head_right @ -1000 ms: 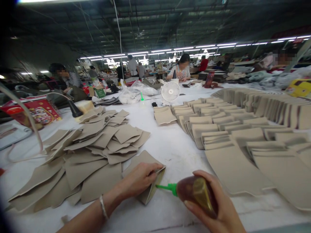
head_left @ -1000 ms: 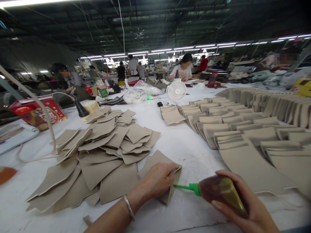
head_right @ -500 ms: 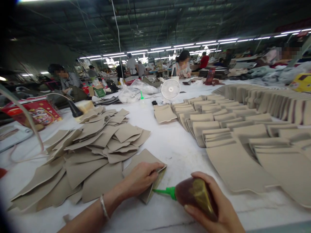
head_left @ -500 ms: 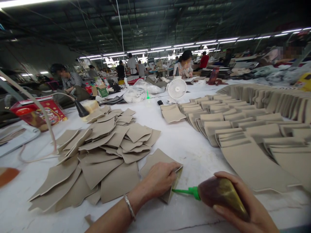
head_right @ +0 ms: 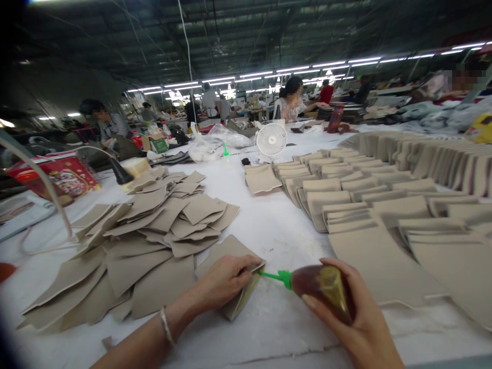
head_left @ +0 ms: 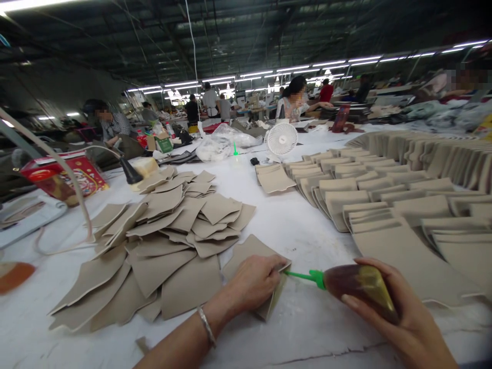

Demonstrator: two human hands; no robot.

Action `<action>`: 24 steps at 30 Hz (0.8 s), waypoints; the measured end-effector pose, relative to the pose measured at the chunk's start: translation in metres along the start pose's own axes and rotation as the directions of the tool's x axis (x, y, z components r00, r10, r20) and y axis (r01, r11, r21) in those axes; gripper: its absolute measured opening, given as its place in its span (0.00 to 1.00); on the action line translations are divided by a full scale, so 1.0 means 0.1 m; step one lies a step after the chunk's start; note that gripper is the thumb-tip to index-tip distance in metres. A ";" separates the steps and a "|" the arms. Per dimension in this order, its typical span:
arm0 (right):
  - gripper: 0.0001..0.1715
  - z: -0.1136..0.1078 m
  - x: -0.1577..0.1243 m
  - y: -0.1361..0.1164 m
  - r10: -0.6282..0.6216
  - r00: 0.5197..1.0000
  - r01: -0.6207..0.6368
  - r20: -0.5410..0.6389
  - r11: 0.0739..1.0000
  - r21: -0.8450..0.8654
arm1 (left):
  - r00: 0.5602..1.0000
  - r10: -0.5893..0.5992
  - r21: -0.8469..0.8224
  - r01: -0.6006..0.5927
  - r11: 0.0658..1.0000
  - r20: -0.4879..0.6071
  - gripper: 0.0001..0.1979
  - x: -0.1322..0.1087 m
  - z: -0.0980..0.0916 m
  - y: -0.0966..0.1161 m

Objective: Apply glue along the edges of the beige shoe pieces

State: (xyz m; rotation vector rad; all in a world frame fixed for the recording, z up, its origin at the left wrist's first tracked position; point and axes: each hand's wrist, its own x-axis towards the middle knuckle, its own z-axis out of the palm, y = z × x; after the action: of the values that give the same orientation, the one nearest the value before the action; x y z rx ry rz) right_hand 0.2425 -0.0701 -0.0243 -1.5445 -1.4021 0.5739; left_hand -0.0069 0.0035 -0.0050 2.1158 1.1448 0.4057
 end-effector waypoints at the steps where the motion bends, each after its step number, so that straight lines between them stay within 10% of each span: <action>1: 0.33 0.00 0.01 0.00 0.005 1.000 -0.005 -0.010 1.000 0.002 | 1.000 -0.002 -0.004 0.002 1.000 0.000 0.22 0.00 0.00 0.01; 24: 0.25 0.15 -0.34 -0.14 0.002 0.994 -0.013 0.109 0.995 0.100 | 0.997 -0.037 -0.031 0.035 0.999 -0.070 0.23 -0.01 0.00 0.01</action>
State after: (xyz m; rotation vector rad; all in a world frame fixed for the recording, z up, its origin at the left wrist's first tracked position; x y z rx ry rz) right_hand 0.2152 -0.0984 -0.0269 -1.4570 -1.4271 0.7324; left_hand -0.0071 0.0020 -0.0040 2.0664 1.2084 0.4814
